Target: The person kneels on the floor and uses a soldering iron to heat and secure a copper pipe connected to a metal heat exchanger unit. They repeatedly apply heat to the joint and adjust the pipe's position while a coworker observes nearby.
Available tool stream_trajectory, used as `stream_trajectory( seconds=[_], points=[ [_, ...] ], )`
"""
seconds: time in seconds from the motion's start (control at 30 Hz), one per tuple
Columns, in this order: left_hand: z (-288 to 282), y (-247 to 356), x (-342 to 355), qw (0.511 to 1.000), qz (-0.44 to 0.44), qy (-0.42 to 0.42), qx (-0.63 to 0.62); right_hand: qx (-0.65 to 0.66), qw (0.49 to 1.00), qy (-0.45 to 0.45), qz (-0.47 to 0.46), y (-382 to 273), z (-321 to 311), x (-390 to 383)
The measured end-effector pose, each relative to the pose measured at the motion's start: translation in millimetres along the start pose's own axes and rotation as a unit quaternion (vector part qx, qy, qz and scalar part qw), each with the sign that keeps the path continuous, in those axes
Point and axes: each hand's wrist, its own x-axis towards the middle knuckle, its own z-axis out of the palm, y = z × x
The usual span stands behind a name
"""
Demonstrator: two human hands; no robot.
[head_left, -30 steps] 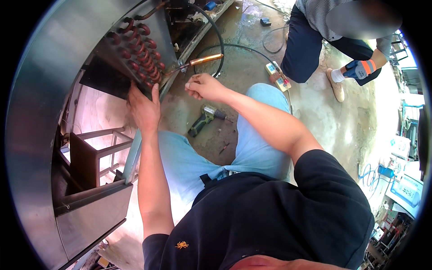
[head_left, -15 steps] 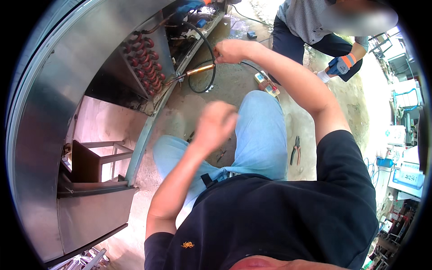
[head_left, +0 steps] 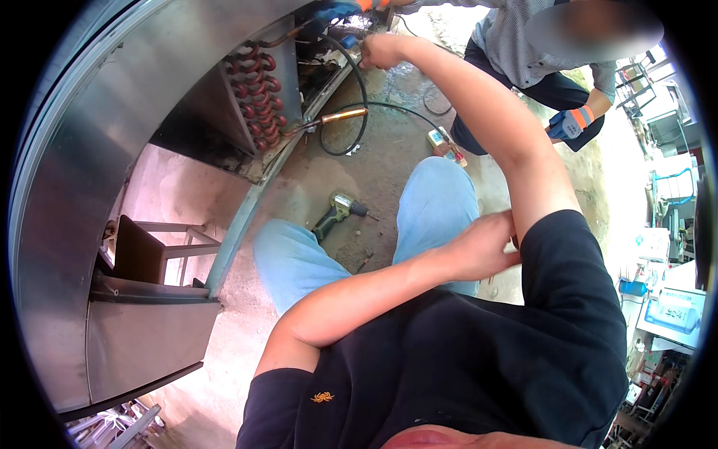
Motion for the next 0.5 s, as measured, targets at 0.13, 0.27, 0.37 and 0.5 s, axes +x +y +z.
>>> stream_trajectory(
  seconds=[0.13,0.27,0.37,0.5],
  points=[
    [16,4,-11,0.993,0.091,-0.076,0.021,0.013,0.999,-0.047,0.021,4,18,12],
    [33,-20,-5,0.998,0.068,0.012,0.005,0.046,0.997,-0.056,0.014,6,37,13],
    [28,-42,13,0.986,0.049,0.11,-0.119,0.052,0.996,-0.069,0.017,-2,41,8],
    [26,-41,3,0.999,0.015,0.011,-0.042,0.017,0.999,-0.036,-0.034,12,63,17]
  ],
)
